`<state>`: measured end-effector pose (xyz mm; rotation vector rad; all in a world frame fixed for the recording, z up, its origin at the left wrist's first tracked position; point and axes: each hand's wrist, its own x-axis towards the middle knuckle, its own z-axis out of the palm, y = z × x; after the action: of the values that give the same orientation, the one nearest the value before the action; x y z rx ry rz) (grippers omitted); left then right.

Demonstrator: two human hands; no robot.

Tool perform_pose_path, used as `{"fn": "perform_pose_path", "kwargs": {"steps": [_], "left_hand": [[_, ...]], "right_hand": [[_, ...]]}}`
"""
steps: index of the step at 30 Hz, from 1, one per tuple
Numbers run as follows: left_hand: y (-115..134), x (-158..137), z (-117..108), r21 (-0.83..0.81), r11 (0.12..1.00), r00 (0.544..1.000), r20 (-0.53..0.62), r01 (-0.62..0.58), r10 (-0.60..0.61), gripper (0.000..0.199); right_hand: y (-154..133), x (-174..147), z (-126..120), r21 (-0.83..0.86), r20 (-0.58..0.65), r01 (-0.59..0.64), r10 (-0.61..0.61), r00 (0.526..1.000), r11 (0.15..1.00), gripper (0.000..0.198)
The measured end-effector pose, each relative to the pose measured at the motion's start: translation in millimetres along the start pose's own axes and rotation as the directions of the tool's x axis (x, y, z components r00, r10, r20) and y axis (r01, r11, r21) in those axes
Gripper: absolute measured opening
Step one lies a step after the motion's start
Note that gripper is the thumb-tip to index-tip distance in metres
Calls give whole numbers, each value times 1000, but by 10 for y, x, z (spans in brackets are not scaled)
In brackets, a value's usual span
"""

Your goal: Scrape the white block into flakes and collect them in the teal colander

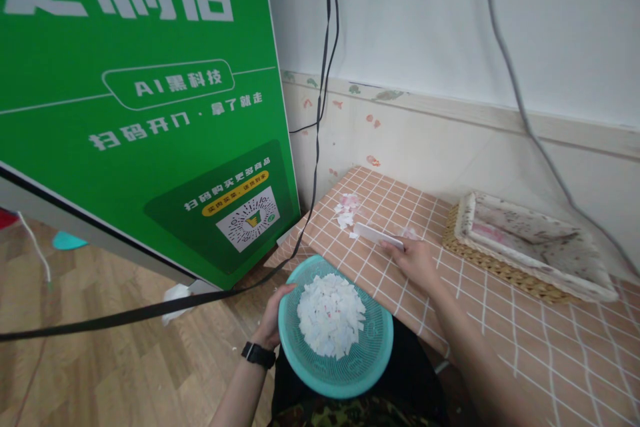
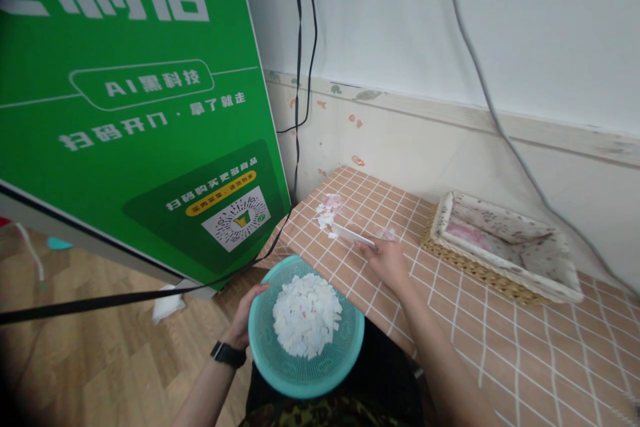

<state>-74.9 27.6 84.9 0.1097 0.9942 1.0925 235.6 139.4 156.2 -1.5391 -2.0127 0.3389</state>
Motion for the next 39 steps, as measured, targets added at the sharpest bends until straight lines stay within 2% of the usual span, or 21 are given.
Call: {"fn": "perform_pose_path", "kwargs": {"steps": [6, 11, 17, 22, 27, 34, 37, 39], "left_hand": [[9, -13, 21, -13, 1000, 1000, 1, 2, -2, 16], [-4, 8, -3, 0, 1000, 1000, 15, 13, -13, 19], [-10, 14, 1, 0, 1000, 1000, 0, -14, 14, 18], [1, -4, 27, 5, 1000, 1000, -12, -3, 3, 18], [-5, 23, -10, 6, 1000, 1000, -2, -19, 20, 18], [-7, 22, -1, -11, 1000, 1000, 4, -23, 23, 17], [-1, 4, 19, -5, 1000, 1000, -4, -20, 19, 17], [0, -1, 23, 6, 1000, 1000, -6, -18, 18, 18]], "right_hand": [[-2, 14, 2, 59, 14, 36, -37, 999, 998, 36], [-7, -20, -58, 149, 126, 51, -70, 990, 987, 35], [-14, -63, -10, 154, 96, -1, -14, 995, 988, 36], [-76, -144, 35, 201, 147, 16, -46, 988, 979, 37], [-111, -185, 32, 219, 147, 15, -49, 988, 976, 41], [-201, -252, -14, 267, 215, 7, -67, 974, 964, 35], [-204, -289, 3, 275, 228, -38, -27, 973, 961, 34], [-171, -300, 32, 253, 184, -83, 36, 982, 964, 38]]}}
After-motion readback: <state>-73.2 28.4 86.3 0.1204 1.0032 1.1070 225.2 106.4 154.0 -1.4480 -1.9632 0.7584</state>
